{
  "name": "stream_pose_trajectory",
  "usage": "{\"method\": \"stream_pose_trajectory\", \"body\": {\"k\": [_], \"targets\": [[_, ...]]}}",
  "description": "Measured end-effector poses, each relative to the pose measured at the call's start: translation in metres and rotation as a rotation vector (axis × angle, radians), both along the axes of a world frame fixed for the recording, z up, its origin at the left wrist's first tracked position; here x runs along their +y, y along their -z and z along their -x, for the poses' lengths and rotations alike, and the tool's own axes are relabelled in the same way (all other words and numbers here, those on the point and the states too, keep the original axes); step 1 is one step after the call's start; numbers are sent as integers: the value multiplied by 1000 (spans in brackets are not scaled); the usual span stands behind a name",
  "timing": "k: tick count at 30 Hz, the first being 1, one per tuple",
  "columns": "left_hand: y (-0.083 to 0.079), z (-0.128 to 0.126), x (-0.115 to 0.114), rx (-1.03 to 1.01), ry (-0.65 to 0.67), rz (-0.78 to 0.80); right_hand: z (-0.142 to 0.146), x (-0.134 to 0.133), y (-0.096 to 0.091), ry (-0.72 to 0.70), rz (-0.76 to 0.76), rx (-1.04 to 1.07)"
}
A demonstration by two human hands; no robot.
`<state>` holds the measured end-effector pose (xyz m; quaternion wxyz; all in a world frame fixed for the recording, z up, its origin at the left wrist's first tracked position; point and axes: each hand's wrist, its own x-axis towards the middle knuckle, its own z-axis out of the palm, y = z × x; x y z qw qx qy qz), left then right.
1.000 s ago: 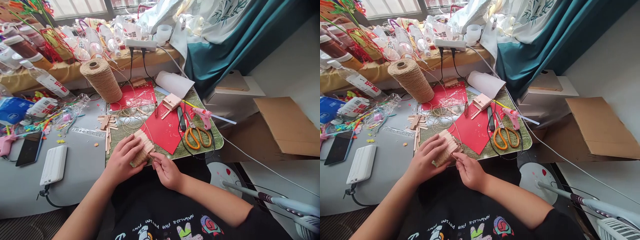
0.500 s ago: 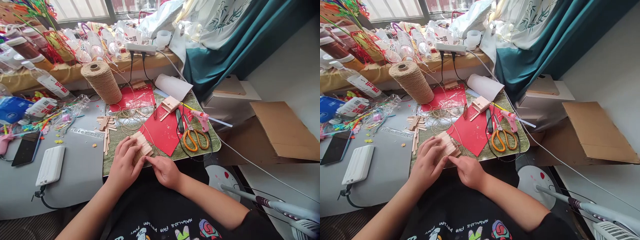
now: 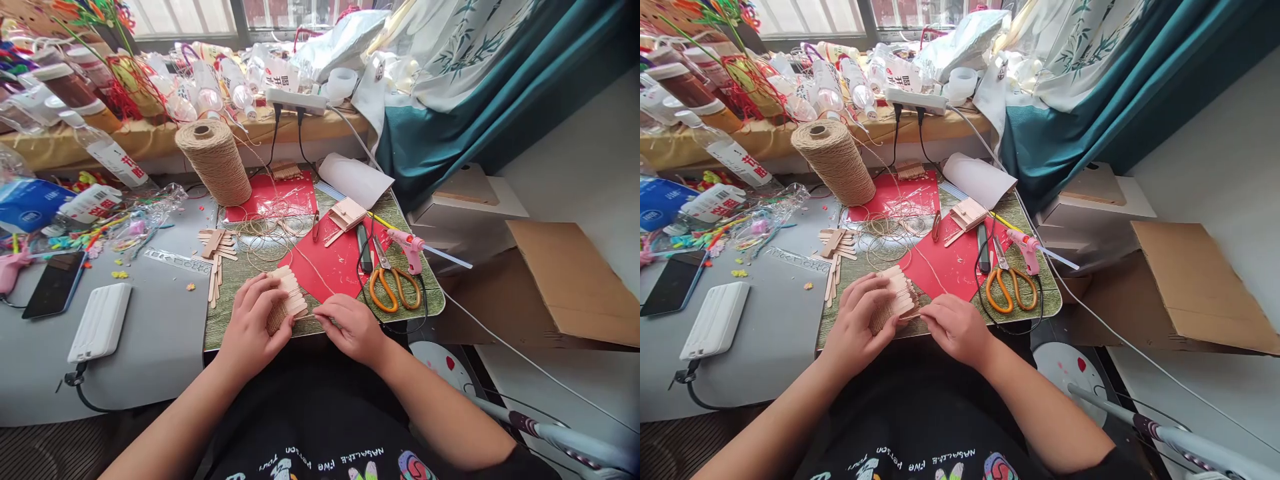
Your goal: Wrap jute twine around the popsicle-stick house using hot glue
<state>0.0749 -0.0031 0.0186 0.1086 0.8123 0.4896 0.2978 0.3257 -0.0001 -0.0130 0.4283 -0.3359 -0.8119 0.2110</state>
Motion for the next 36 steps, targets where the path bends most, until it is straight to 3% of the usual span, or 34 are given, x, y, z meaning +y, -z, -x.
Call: {"method": "stream_pose_trajectory", "body": {"k": [5, 9, 16, 27, 36], "targets": [[-1, 2, 1, 9, 13, 9, -2, 18, -22, -75, -104, -94], [-1, 3, 1, 5, 29, 20, 9, 35, -30, -140, -101, -94], [0, 3, -1, -69, 25, 19, 32, 66, -33, -193, -40, -50], [6, 6, -3, -137, 49, 50, 52, 90, -33, -241, 11, -76], [2, 6, -2, -61, 41, 50, 37, 91, -30, -215, 90, -3]]}}
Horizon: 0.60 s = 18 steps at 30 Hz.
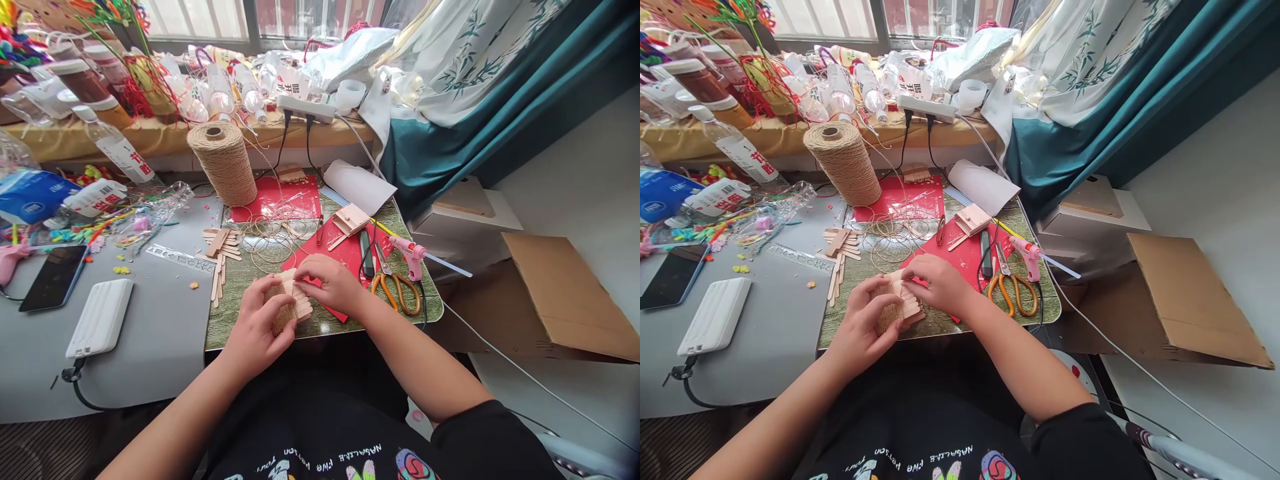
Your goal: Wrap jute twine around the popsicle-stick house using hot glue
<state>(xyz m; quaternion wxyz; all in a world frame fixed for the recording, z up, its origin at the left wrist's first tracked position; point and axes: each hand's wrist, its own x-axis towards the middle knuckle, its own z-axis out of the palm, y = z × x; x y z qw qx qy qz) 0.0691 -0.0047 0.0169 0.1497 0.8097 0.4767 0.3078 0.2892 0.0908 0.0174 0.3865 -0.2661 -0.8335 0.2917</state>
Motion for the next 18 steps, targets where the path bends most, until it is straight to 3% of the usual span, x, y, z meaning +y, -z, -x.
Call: {"method": "stream_pose_trajectory", "body": {"k": [7, 10, 14, 18], "targets": [[2, 1, 1, -16, 2, -6, -22, -31, 9, 312, 215, 116], [2, 2, 2, -6, 23, -23, -27, -45, 12, 412, 219, 101], [3, 3, 3, 6, 29, -48, -30, -65, 12, 263, 72, 26], [4, 5, 3, 27, 48, -83, -26, -83, 22, 175, 133, 26]]}}
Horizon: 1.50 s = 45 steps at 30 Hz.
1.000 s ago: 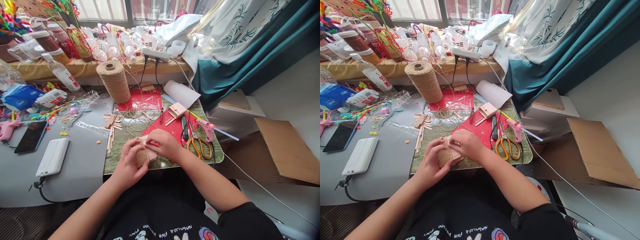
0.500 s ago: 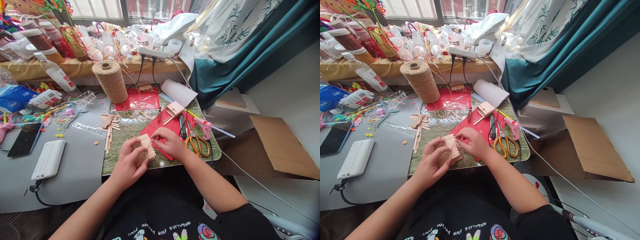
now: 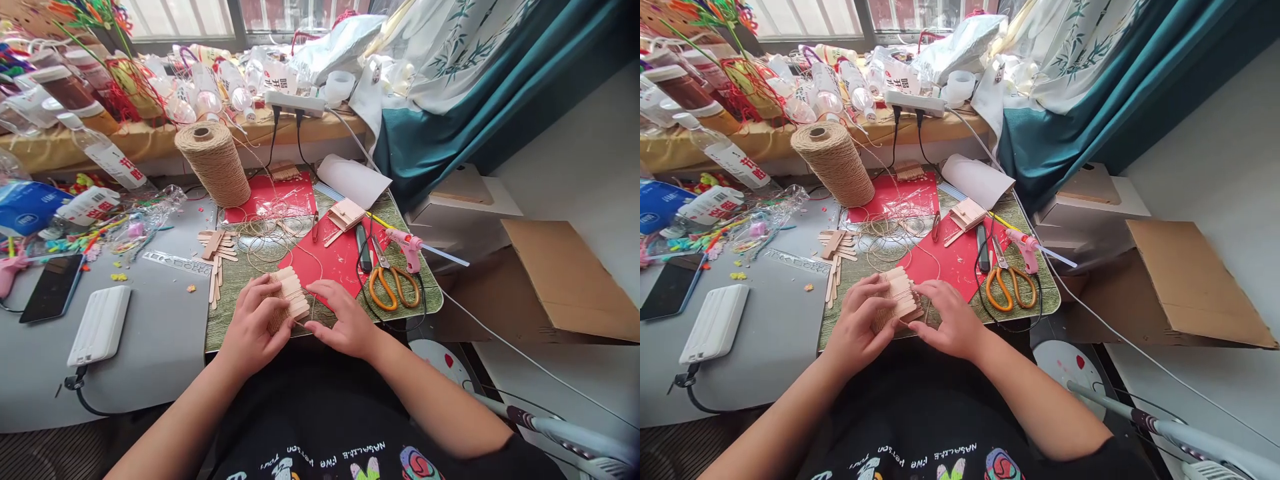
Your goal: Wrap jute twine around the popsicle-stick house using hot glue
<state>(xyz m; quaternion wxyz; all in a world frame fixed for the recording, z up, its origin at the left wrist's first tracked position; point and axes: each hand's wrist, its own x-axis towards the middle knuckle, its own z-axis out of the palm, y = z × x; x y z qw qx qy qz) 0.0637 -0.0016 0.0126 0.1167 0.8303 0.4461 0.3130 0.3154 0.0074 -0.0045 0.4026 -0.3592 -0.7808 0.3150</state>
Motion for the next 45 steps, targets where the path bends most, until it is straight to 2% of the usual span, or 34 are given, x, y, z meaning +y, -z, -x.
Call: {"method": "stream_pose_trajectory", "body": {"k": [5, 8, 15, 20, 23, 26, 29, 31, 33, 36, 39, 42, 45], "targets": [[-1, 4, 1, 14, 33, 19, 14, -16, 22, 73, 104, 82], [-3, 3, 1, 2, 11, 48, 19, -20, 26, 59, 112, 59], [-5, 0, 0, -19, -6, 49, 12, -18, 8, 56, 59, 158], [-4, 1, 0, -14, -11, 37, 5, 0, -4, 213, 152, 160], [-1, 2, 1, -15, 7, 11, -6, 4, 0, 300, 98, 98], [2, 2, 2, -11, 12, -22, -37, -2, 15, 501, -57, 112], [5, 2, 3, -21, 15, -41, -84, -5, 33, 858, -188, 124], [5, 2, 4, -25, 26, -46, -116, 1, 43, 1076, -196, 54], [3, 3, 5, -8, 44, -40, -142, 14, 49, 1162, -129, -39], [-2, 8, 7, 50, 88, -18, -164, 41, 52, 1152, 57, -83], [-7, 15, 9, 97, 133, -4, -170, 65, 49, 1080, 204, -71], [-8, 20, 10, 118, 165, -17, -173, 80, 44, 989, 287, -124], [-7, 20, 11, 116, 163, -59, -175, 83, 37, 1003, 305, -162]]}}
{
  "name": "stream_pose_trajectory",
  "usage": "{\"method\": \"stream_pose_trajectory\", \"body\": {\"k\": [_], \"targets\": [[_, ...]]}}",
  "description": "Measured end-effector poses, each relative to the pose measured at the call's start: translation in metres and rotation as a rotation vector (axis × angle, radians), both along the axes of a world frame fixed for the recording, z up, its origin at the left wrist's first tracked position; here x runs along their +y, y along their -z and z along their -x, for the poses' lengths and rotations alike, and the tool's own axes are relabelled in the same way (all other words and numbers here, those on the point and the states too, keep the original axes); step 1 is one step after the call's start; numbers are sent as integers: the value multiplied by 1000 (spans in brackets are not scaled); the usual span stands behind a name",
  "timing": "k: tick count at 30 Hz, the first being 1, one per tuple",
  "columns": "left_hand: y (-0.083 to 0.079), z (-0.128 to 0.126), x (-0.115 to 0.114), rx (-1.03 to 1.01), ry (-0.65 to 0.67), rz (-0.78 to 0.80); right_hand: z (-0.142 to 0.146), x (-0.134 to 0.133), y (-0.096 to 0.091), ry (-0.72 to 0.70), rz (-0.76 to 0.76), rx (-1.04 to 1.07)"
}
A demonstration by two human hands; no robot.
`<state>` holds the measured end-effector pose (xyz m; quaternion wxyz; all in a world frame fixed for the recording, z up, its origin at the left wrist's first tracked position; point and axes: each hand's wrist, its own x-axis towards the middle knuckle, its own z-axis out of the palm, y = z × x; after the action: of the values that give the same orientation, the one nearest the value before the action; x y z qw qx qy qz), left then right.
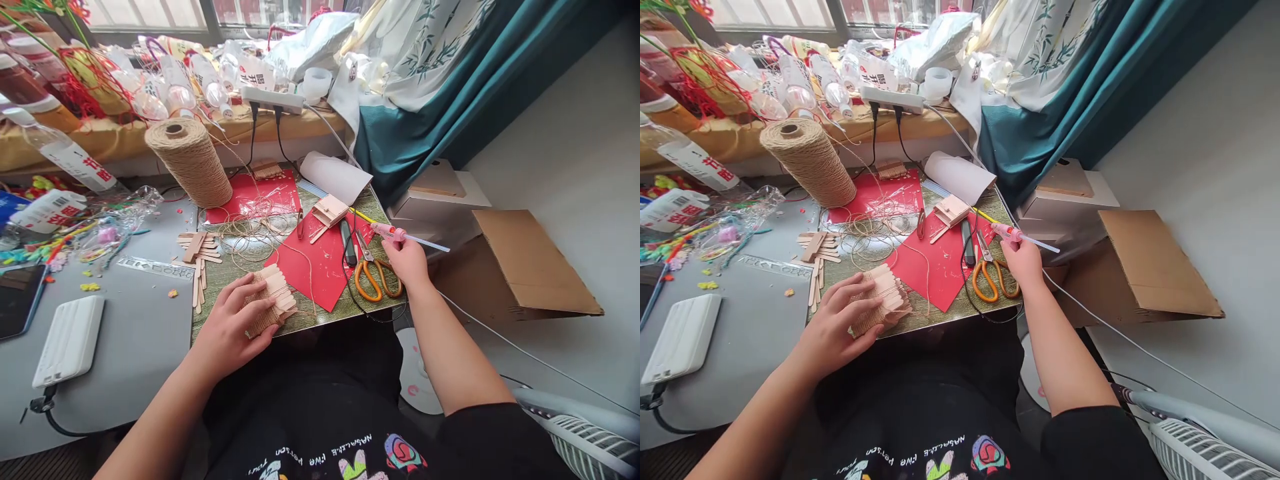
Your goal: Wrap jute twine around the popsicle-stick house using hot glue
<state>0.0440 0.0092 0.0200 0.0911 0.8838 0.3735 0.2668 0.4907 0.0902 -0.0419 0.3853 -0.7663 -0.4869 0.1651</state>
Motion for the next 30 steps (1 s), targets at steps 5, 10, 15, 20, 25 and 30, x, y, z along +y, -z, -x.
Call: {"method": "stream_pose_trajectory", "body": {"k": [5, 10, 15, 20, 25, 30], "targets": [[3, -4, -1, -12, -21, -42, 18, -30, -18, 98, -208, 100], [8, -7, -3, -22, -71, -70, 82, -104, -39, -251, -61, 571], [12, -11, -3, -49, -100, -91, 143, -156, -61, -662, -40, 440], [11, -13, -3, -52, -107, -72, 169, -156, -65, -817, -47, 356], [10, -13, -5, -64, -114, -53, 176, -148, -69, -796, 6, 335], [11, -12, -5, -69, -117, -42, 181, -142, -78, -778, 75, 323]]}}
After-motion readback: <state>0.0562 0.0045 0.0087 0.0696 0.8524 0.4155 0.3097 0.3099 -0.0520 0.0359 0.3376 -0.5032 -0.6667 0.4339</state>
